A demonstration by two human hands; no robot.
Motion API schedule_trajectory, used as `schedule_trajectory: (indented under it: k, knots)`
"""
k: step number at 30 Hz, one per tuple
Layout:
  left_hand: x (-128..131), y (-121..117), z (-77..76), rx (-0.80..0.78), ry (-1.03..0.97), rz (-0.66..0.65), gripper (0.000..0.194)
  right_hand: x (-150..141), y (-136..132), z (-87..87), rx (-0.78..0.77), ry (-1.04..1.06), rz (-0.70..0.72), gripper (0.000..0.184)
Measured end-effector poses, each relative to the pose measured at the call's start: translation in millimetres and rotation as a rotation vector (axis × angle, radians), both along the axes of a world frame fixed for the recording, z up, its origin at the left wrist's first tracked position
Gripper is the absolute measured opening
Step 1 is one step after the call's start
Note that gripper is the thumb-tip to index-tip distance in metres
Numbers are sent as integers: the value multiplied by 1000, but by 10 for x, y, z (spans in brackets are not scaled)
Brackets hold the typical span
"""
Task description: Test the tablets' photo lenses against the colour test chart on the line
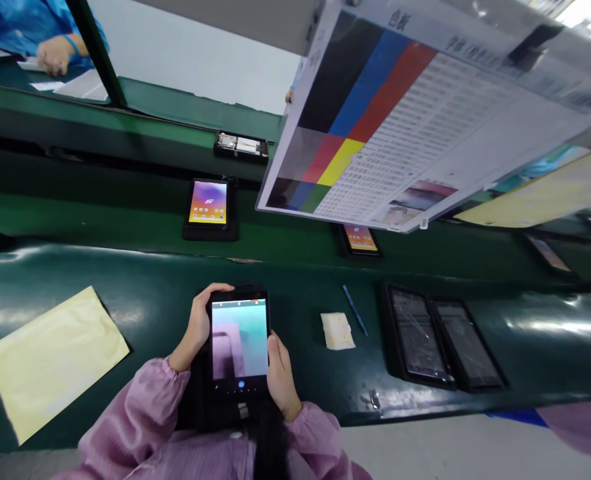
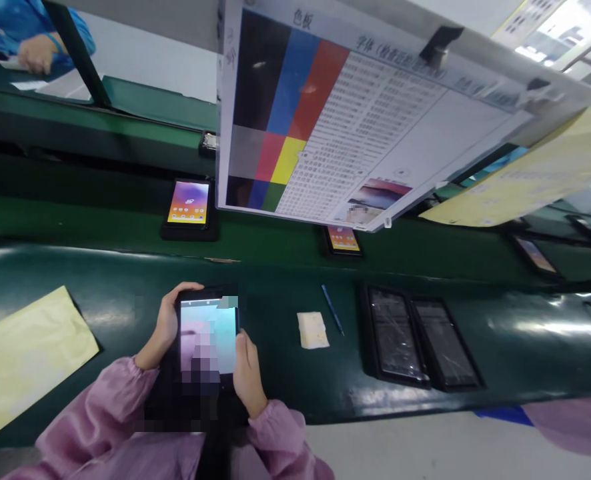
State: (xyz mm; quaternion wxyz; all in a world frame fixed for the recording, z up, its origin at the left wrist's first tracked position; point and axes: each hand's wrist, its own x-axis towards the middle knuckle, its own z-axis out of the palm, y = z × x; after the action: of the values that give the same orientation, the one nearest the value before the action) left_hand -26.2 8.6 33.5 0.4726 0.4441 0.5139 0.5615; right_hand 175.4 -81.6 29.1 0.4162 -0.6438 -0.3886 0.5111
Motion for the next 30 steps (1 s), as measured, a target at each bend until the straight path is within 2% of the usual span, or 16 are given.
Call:
schedule_trajectory:
  k: [12,21,30]
  knots:
    - [-98,82,38,32,82,-59,57,-28,4,25,-8,26,14,71]
    - [-167,176,65,44,98,-202,61,-42,36,91,-6,12,20,71]
    - [-168,173,119,46,119,-207,58,-68,35,130,10,-10,11,65]
